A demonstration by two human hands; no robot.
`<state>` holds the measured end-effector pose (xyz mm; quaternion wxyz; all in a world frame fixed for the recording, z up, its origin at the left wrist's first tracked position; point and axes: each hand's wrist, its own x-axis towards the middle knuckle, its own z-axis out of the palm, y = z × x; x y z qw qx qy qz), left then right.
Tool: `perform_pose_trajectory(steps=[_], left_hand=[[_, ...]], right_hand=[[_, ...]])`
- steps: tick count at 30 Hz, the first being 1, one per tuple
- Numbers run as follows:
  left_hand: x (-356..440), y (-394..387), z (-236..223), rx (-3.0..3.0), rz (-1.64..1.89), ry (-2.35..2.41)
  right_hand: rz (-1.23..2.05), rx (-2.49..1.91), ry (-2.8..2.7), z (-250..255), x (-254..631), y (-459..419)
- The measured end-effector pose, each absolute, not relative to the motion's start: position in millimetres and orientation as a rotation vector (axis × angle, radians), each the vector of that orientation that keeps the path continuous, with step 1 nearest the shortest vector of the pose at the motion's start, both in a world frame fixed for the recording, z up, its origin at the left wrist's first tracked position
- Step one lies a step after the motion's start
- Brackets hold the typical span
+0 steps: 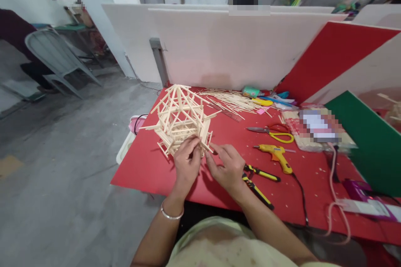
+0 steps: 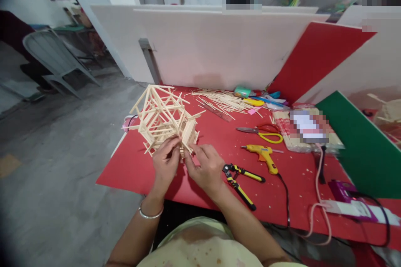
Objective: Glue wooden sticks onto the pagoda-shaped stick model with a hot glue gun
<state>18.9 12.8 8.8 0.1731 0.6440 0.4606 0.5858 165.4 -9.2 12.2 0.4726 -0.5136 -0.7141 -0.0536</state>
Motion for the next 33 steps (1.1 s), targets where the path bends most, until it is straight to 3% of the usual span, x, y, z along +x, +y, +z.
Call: perform_pose_trajectory(steps=[27, 33], left_hand=[[17.3, -19.3, 16.8, 1.716, 1.780, 1.576], [15.3, -13.3, 22.5, 1.704, 1.722, 1.703]], right_hand=[[-0.061, -1.172, -1.665, 6.1, 193.5, -35.6], [-0.192, -1.610, -1.574, -6.2, 258.0, -36.6]])
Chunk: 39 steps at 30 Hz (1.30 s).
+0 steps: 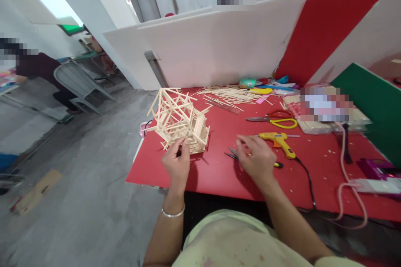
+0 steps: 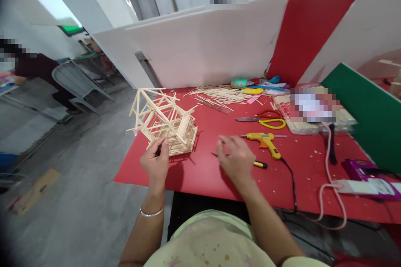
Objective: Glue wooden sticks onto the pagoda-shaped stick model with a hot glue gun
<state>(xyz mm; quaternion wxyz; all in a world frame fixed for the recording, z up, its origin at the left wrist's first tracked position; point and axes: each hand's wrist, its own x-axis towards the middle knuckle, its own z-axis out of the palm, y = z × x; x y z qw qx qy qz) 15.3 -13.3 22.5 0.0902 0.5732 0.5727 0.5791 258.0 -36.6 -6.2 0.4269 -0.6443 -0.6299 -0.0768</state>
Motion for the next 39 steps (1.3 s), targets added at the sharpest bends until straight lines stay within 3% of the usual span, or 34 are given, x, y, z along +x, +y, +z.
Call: perform_pose_trajectory(steps=[4, 6, 9, 15, 19, 27, 31, 39], left_hand=[[16.7, -14.8, 23.5, 1.716, 1.738, 1.685], [19.8, -18.4, 21.8, 1.710, 1.703, 1.674], [25.9, -25.4, 19.0, 1.726, 1.668, 1.657], [26.2, -42.0, 18.3, 1.820, 1.703, 1.498], [10.0, -49.1, 1.2, 1.793, 1.703, 1.440], [-26.6, -50.2, -57.2, 1.391, 1.735, 1.453], [-38.9, -48.2, -81.3, 1.273, 1.704, 1.503], [-42.9, -40.0, -107.1, 1.247, 1.712, 1.509]], right_hand=[[-0.122, -2.290, -1.504, -18.6, 345.2, -40.1], [0.091, -2.575, -1.419, -29.1, 381.6, -42.4], [0.329, -2.686, -1.363, -47.3, 412.4, -39.8], [0.469, -2.460, -1.123, -65.6, 420.5, -25.7], [0.598, -2.084, -0.840, -59.6, 406.1, -43.7], [0.833, -1.468, -0.852, 9.6, 332.2, -113.4], [0.715, -1.400, -1.096, 44.3, 263.1, -118.2], [0.062, -1.483, -1.668, 64.6, 173.5, -90.8]])
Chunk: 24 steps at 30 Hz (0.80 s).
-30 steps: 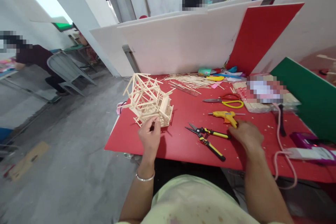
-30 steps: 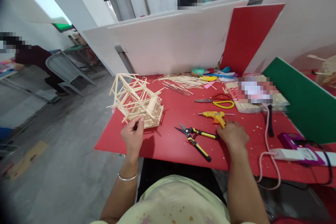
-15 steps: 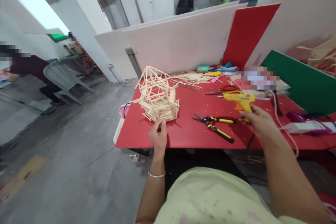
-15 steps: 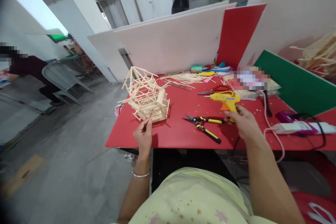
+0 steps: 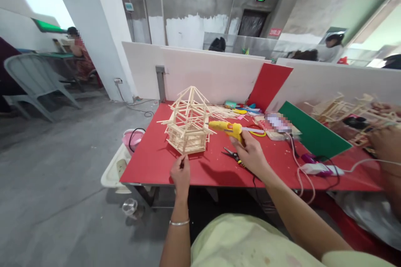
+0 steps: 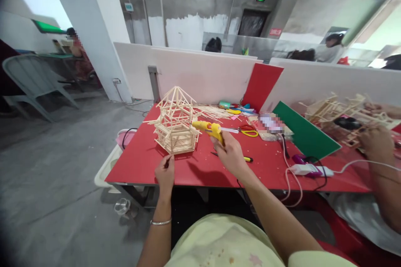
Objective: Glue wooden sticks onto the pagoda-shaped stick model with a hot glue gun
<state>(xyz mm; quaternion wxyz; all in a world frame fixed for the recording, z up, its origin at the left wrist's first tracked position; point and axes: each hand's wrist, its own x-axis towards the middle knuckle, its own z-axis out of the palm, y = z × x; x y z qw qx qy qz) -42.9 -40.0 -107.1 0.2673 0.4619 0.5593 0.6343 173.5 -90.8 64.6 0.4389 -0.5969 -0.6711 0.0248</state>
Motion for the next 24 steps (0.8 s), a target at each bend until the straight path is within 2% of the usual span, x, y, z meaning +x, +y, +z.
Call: perform_pose_trajectory(steps=[14, 24], left_hand=[[-47.0, -47.4, -107.0, 1.346, 1.720, 1.479], [-46.4, -46.8, -106.9, 1.366, 1.722, 1.490]], right_hand=[[-0.073, -1.593, -1.685, 54.8, 164.9, -68.6], [-0.033, -1.596, -1.703, 49.3, 162.7, -67.5]])
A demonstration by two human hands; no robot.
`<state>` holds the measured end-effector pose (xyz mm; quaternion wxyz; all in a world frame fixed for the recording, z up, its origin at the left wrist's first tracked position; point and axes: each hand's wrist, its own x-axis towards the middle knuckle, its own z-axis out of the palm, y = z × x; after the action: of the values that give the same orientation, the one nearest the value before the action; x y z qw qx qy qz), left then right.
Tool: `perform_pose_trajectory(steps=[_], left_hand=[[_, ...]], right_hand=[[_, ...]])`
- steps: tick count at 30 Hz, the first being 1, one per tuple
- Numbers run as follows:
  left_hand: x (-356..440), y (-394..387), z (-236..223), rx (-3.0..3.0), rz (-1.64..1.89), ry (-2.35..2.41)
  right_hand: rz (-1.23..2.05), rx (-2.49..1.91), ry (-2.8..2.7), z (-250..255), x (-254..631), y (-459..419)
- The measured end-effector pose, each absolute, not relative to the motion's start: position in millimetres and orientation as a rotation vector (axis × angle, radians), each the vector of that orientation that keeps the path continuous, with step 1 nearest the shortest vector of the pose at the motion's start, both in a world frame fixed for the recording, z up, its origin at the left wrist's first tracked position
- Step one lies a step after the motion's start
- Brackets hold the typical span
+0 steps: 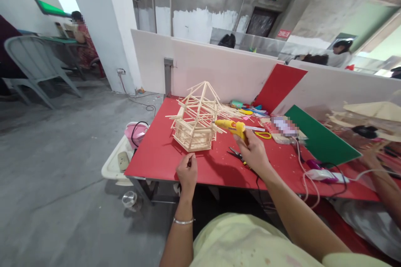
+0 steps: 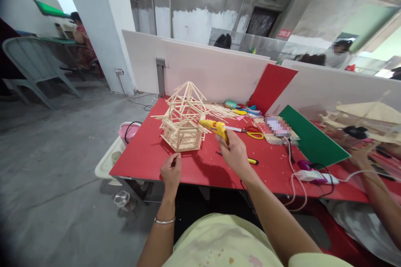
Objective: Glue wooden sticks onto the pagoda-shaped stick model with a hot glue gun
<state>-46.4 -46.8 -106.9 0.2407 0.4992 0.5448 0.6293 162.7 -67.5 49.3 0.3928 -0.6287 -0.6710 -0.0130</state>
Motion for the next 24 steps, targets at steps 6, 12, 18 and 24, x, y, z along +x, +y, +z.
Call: perform_pose_trajectory(steps=[6, 12, 18, 24], left_hand=[[-46.2, -47.5, -105.8, 1.394, 1.727, 1.515], [-45.6, -47.8, -106.6, 1.414, 1.732, 1.516], [-45.8, -47.6, -108.2, 1.419, 1.754, 1.485], [-46.3, -48.3, -108.5, 1.439, 1.752, 1.500]], right_hand=[[-0.117, -1.548, -1.608, 55.2, 157.3, -74.4], [-0.144, -1.558, -1.541, 61.5, 150.9, -67.9], [-0.139, -1.560, -1.569, 58.8, 141.7, -64.8], [-0.052, -1.479, -1.620, 65.7, 118.1, -59.3]])
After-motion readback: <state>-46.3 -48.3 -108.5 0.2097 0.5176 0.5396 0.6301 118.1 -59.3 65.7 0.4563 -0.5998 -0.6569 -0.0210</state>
